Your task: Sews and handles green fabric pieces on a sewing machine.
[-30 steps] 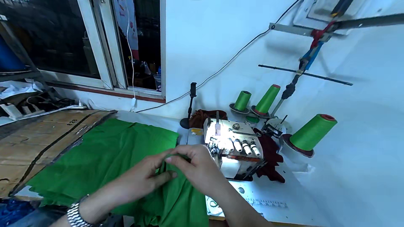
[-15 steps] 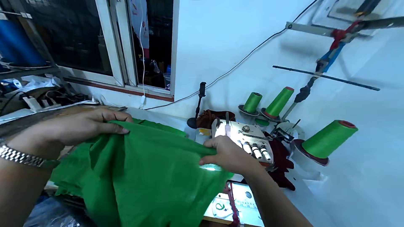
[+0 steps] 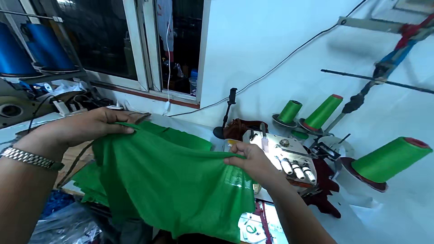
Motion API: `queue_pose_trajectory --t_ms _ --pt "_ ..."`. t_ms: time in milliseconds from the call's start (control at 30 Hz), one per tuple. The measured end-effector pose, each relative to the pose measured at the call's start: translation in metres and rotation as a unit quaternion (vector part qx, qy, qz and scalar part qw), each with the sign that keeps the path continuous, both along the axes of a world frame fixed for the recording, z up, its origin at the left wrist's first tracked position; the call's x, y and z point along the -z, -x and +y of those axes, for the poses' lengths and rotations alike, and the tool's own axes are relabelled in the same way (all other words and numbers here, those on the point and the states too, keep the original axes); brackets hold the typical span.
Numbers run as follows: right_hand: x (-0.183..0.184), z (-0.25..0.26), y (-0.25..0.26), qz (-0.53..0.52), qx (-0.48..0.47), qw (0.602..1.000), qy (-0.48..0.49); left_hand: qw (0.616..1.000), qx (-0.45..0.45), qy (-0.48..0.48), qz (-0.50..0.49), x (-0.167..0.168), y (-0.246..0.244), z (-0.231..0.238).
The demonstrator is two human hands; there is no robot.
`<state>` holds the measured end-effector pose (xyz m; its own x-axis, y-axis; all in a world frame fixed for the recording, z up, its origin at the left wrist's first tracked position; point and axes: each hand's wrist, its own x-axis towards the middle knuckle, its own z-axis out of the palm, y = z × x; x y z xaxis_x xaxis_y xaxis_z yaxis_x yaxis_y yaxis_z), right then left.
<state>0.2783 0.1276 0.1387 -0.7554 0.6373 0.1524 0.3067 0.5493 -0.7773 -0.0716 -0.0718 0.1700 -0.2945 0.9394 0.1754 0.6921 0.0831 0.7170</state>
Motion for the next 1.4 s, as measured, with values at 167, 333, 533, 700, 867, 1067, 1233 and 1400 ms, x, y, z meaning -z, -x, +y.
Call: queue_pose_trajectory --t_ms 167,333,533,700,867,1067,1233,1400 --pt "0.009 0.0 0.012 0.045 0.04 0.992 0.113 0.997 -0.063 -0.003 -0.049 0.008 0.002 0.002" --pt "0.013 -0.003 0.015 0.066 0.027 0.976 0.208 0.997 -0.048 -0.018 -0.06 0.025 0.019 0.008" --pt "0.028 0.001 0.031 0.023 0.038 0.978 0.205 0.975 -0.081 0.068 -0.197 0.028 0.02 0.011" --pt "0.049 0.001 0.059 0.089 0.118 0.977 0.152 0.923 -0.215 -0.051 -0.314 0.06 0.033 0.036" --pt "0.091 -0.018 0.033 0.123 0.043 0.988 0.082 0.972 -0.188 -0.033 -0.134 0.109 0.019 0.013" --pt "0.203 -0.077 -0.019 0.032 -0.087 0.989 -0.111 0.963 -0.247 -0.101 0.045 0.212 -0.019 -0.065" --pt "0.247 -0.097 -0.006 -0.007 0.023 0.931 -0.364 0.961 -0.154 -0.134 0.184 0.239 -0.093 -0.086" --pt "0.23 -0.099 0.003 0.116 0.015 0.969 -0.217 0.934 -0.085 -0.174 0.299 0.254 -0.155 -0.057"
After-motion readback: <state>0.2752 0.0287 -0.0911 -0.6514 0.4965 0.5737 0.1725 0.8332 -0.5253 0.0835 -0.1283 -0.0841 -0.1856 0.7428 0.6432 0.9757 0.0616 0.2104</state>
